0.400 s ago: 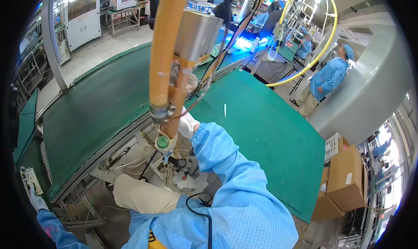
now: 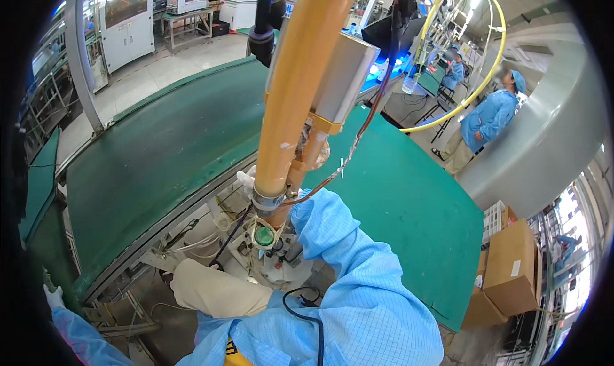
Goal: Assembling and inspecting electronic circuit boards on a factory production line using a powered tool.
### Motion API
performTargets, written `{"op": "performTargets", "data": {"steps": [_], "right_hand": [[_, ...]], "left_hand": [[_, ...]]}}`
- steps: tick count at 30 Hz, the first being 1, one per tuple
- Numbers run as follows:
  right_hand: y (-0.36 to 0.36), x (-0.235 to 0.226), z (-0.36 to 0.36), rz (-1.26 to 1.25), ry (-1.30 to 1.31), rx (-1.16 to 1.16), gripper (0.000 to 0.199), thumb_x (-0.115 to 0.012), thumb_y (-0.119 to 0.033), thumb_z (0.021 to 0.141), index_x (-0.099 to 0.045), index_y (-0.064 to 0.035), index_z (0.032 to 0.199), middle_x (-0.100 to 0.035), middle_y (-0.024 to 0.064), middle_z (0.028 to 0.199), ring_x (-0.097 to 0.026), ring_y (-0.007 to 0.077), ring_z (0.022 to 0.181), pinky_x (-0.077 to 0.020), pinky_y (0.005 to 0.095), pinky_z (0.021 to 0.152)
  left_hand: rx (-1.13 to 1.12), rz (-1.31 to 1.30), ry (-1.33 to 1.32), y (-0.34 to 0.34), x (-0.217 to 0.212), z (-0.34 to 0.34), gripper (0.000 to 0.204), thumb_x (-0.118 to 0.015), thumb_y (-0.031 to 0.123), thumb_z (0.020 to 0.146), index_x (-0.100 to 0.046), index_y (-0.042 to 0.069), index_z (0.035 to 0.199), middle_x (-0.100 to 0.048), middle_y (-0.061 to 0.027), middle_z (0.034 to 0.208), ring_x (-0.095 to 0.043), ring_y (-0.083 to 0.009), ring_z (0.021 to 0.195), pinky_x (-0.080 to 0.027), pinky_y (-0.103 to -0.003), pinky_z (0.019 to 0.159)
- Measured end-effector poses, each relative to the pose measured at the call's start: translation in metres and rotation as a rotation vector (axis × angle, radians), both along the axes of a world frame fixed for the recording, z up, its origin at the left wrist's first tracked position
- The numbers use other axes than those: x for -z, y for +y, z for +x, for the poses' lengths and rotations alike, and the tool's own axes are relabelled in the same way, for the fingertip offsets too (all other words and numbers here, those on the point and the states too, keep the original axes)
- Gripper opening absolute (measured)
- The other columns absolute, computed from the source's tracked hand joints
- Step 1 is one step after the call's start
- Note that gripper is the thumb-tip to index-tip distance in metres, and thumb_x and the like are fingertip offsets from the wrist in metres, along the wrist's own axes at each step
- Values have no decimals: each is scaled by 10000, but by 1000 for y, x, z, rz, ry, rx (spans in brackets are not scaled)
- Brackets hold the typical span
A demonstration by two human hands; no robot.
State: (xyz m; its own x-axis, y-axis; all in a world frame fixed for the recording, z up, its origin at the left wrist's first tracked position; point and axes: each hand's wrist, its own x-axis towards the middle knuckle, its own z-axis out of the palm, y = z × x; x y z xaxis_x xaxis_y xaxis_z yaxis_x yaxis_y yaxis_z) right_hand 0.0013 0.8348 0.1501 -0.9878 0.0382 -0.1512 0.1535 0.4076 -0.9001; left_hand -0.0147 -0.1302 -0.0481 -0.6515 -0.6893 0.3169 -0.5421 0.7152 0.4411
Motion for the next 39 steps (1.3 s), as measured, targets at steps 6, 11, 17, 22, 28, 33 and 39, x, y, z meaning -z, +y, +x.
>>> {"op": "performTargets", "data": {"steps": [6, 11, 17, 22, 28, 33, 39], "right_hand": [[42, 55, -16, -83, 58, 27, 475, -602, -548, 874, -595, -75, 825, -630, 25, 739, -618, 113, 696, -508, 240, 657], [15, 34, -15, 12, 175, -101, 479, -632, -556, 844, -631, -80, 791, -613, 14, 664, -584, 115, 599, -503, 254, 583], [17, 14, -7, 258, 101, -138, 505, -540, -492, 863, -651, 0, 868, -660, 116, 708, -635, 225, 674, -494, 337, 650], [15, 30, -19, 296, 180, -141, 487, -528, -465, 880, -650, -1, 795, -657, 97, 669, -638, 222, 652, -491, 339, 660], [9, 17, -8, 286, 129, -147, 508, -518, -455, 848, -657, 34, 841, -634, 229, 739, -608, 356, 723, -476, 415, 679], [23, 73, -35, 247, 384, -228, 493, -523, -439, 848, -647, 37, 812, -621, 222, 717, -598, 372, 716, -471, 426, 665], [-1, 90, -66, 517, 624, 186, 368, -564, -361, 852, -645, -9, 785, -631, 223, 745, -626, 389, 772, -501, 434, 686]], "left_hand": [[205, -50, 38, 157, -39, -66, 609, -663, 128, 835, -419, 0, 1378, -465, -166, 1388, -445, -259, 1282, -331, -329, 1076], [417, -132, 160, 300, -133, -64, 550, -624, 150, 871, -438, 31, 1375, -456, -132, 1402, -428, -251, 1301, -320, -312, 1081], [796, -282, 226, 503, -162, -104, 652, -660, 97, 825, -396, 117, 1420, -390, -120, 1459, -387, -279, 1340, -316, -351, 1106], [936, -381, 340, 618, -176, -115, 677, -670, 140, 823, -378, 124, 1434, -410, -114, 1447, -371, -286, 1350, -325, -378, 1110], [1005, -295, 435, 636, -142, -152, 570, -642, 196, 875, -429, 134, 1400, -478, -97, 1386, -472, -265, 1267, -394, -358, 1056], [877, -33, 349, 628, -135, -151, 487, -646, 194, 884, -498, 116, 1342, -530, -93, 1339, -518, -246, 1226, -416, -343, 1030], [836, 175, 381, 630, -137, -148, 456, -659, 175, 883, -531, 103, 1315, -536, -90, 1341, -520, -215, 1225, -411, -330, 1044]]}}
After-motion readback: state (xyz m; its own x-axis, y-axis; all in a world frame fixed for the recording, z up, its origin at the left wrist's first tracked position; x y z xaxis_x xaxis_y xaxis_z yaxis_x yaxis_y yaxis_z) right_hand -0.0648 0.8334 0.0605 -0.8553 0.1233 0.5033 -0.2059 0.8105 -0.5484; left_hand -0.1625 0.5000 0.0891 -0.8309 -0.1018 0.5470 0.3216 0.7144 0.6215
